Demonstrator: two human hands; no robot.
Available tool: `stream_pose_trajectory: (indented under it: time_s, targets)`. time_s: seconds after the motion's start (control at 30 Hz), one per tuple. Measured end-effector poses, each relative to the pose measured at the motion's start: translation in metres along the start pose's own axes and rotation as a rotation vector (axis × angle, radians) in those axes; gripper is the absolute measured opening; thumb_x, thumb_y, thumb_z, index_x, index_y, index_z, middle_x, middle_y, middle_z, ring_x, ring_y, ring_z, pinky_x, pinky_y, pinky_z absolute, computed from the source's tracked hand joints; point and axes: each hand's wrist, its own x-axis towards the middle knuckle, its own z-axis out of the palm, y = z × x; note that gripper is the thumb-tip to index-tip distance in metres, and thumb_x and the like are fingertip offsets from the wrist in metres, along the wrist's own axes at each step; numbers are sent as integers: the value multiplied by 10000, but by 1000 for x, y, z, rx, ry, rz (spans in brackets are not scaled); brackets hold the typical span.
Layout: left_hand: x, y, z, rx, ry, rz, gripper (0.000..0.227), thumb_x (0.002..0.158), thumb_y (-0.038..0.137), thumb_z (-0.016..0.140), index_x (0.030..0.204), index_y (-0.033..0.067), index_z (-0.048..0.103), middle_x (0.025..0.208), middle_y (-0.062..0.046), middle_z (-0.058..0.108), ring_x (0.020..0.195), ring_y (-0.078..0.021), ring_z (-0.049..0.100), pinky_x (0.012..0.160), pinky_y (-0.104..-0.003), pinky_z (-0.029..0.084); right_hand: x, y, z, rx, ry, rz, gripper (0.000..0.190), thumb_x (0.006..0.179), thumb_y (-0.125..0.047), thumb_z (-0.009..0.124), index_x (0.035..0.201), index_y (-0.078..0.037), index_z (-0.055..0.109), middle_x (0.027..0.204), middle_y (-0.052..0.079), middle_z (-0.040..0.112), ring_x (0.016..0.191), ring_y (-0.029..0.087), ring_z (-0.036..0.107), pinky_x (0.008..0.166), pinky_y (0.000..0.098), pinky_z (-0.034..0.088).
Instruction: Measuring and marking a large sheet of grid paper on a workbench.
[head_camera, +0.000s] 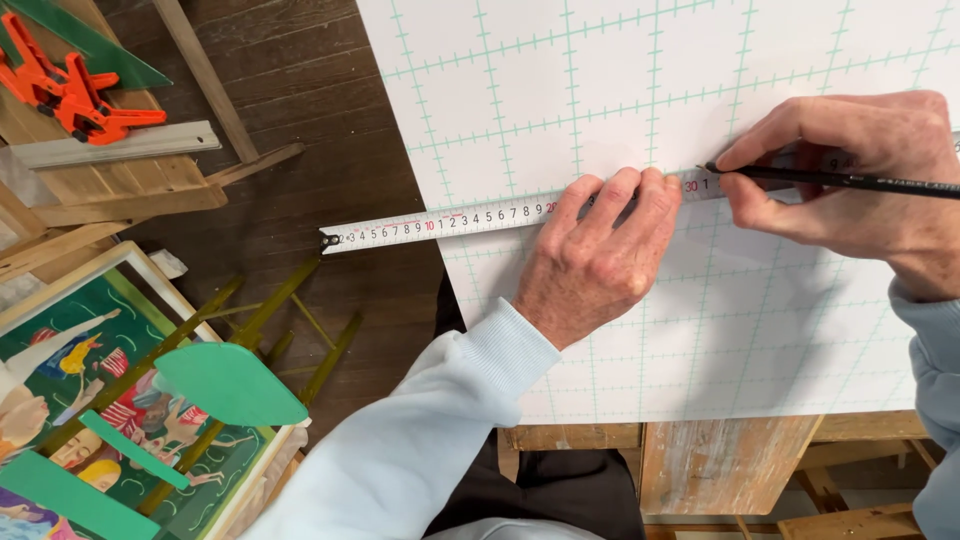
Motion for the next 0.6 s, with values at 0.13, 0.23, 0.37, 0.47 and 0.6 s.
stream_pose_trajectory:
  time_s: [0.13,0.23,0.37,0.47,0.6]
  targets:
    - [2,-2,-4,-8,-14,6,210,1030,59,717,1230,-2,740,1206,-58,639,1160,-210,598,987,-360,507,2,-9,0,61,24,34,132,809,-16,847,907,0,760,803,69,735,596,89,627,527,213,504]
    - [2,-1,-5,-9,-17,4,213,1032,56,714,1234,-5,736,1209,-61,638,1164,-213,597,987,-362,507,0,4,5,94,39,-9,138,821,-26,848,923,-5,758,814,65,730,629,79,641,552,198,516]
    - [2,0,-4,-16,-26,-2,213,1036,55,711,1239,-9,730,1214,-63,639,1168,-213,594,987,-362,507,3,1,4,29,44,-72,123,810,-4,854,896,8,767,797,83,739,596,92,639,524,205,512]
    - [2,0,-4,-21,-21,-5,219,1035,57,709,1242,-13,724,1220,-67,638,1172,-215,592,988,-364,506,3,0,3,34,27,-57,132,806,-9,861,900,5,769,793,86,736,603,101,645,530,212,512]
    - [2,2,-2,-38,-13,-17,228,1022,51,702,1238,-21,721,1215,-74,643,1172,-218,596,995,-361,508,1,-4,2,41,16,-5,161,817,-22,860,939,18,762,825,106,743,659,132,678,589,243,551]
